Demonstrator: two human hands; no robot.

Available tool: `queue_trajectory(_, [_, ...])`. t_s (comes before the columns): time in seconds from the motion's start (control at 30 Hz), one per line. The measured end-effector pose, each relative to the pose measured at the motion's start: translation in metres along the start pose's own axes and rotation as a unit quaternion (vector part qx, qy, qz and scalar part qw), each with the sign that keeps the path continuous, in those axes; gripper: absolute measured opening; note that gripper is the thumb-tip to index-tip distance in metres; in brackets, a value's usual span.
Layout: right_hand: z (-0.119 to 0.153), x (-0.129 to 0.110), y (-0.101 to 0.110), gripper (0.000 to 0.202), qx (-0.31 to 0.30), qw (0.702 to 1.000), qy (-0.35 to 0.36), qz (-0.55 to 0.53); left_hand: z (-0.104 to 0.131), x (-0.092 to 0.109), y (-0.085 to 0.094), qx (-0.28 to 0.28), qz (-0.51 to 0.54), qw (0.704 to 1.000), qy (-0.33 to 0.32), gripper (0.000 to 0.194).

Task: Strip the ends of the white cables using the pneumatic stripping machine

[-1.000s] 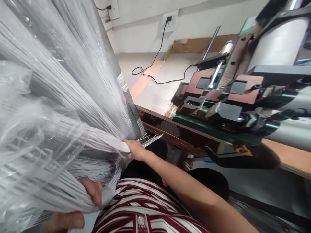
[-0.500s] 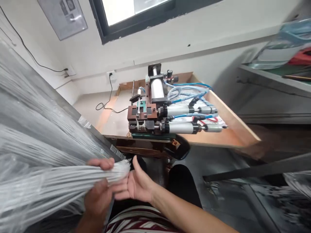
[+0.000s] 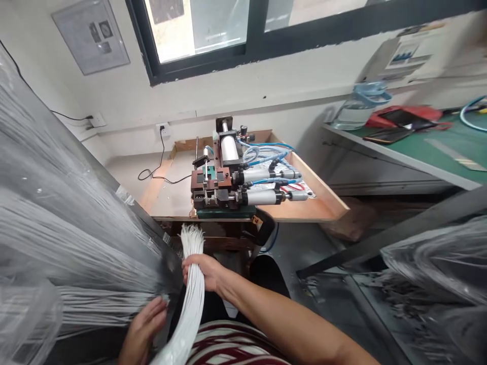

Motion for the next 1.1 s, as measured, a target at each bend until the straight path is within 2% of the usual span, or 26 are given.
queue_trajectory(0.03, [0.009,0.004,-0.007,0.015,-0.014,1.0,-0.004,0.028,-0.007,0.002,-0.013,-0.018,0.015,1.0,-0.007,0.018])
queue_trajectory(0.1, [0.026,0.004,-0.021,0.009,-0.037,0.996,0.011,0.081,-0.019,0.018,-0.048,-0.071,0.047,0.996,-0.021,0.035])
queue_trajectory(0.23, [0.047,-0.023,-0.04,0.016,-0.041,0.98,0.091,0.173,-0.028,0.09,-0.11,-0.146,0.103,0.981,-0.073,0.056])
queue_trajectory(0.33, [0.05,-0.05,-0.045,0.014,-0.022,0.95,0.158,0.269,-0.022,0.137,-0.138,-0.171,0.121,0.972,-0.104,0.046])
queue_trajectory(0.4, [0.044,-0.061,-0.042,0.012,0.002,0.932,0.182,0.312,-0.022,0.152,-0.147,-0.178,0.13,0.968,-0.118,0.047])
queue_trajectory(0.43, [0.039,-0.063,-0.038,0.012,0.016,0.931,0.182,0.317,-0.025,0.152,-0.149,-0.178,0.132,0.968,-0.119,0.049])
queue_trajectory(0.5, [0.025,-0.057,-0.029,0.013,0.036,0.94,0.161,0.298,-0.04,0.139,-0.148,-0.172,0.13,0.971,-0.102,0.05])
queue_trajectory(0.67, [-0.016,-0.011,-0.006,0.02,0.059,0.964,0.053,0.252,-0.092,0.075,-0.126,-0.123,0.104,0.987,-0.004,0.043])
queue_trajectory(0.77, [-0.03,0.006,0.005,0.02,0.075,0.97,0.031,0.227,-0.11,0.055,-0.116,-0.098,0.088,0.991,0.031,0.035])
queue_trajectory(0.87, [-0.033,0.008,0.011,0.017,0.088,0.972,0.046,0.211,-0.112,0.058,-0.118,-0.089,0.076,0.993,0.026,0.024])
queue_trajectory(0.97, [-0.018,-0.004,0.011,0.013,0.082,0.965,0.102,0.226,-0.099,0.074,-0.127,-0.096,0.056,0.994,-0.011,0.009])
queue_trajectory(1.03, [0.003,-0.021,0.003,0.012,0.04,0.952,0.178,0.247,-0.081,0.087,-0.134,-0.109,0.039,0.992,-0.049,0.004])
queue_trajectory(1.1, [0.031,-0.043,-0.01,0.023,-0.038,0.934,0.257,0.244,-0.062,0.1,-0.139,-0.113,0.023,0.989,-0.097,0.011])
Point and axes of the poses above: each hand's wrist, its own z-axis away from the middle knuckle, its own y-axis out of the back of the hand, x = y × z, the point moved 8 cm from there along -z, towards the middle knuckle, and after that the axes turned 11 degrees about x, right-handed, at the moved point
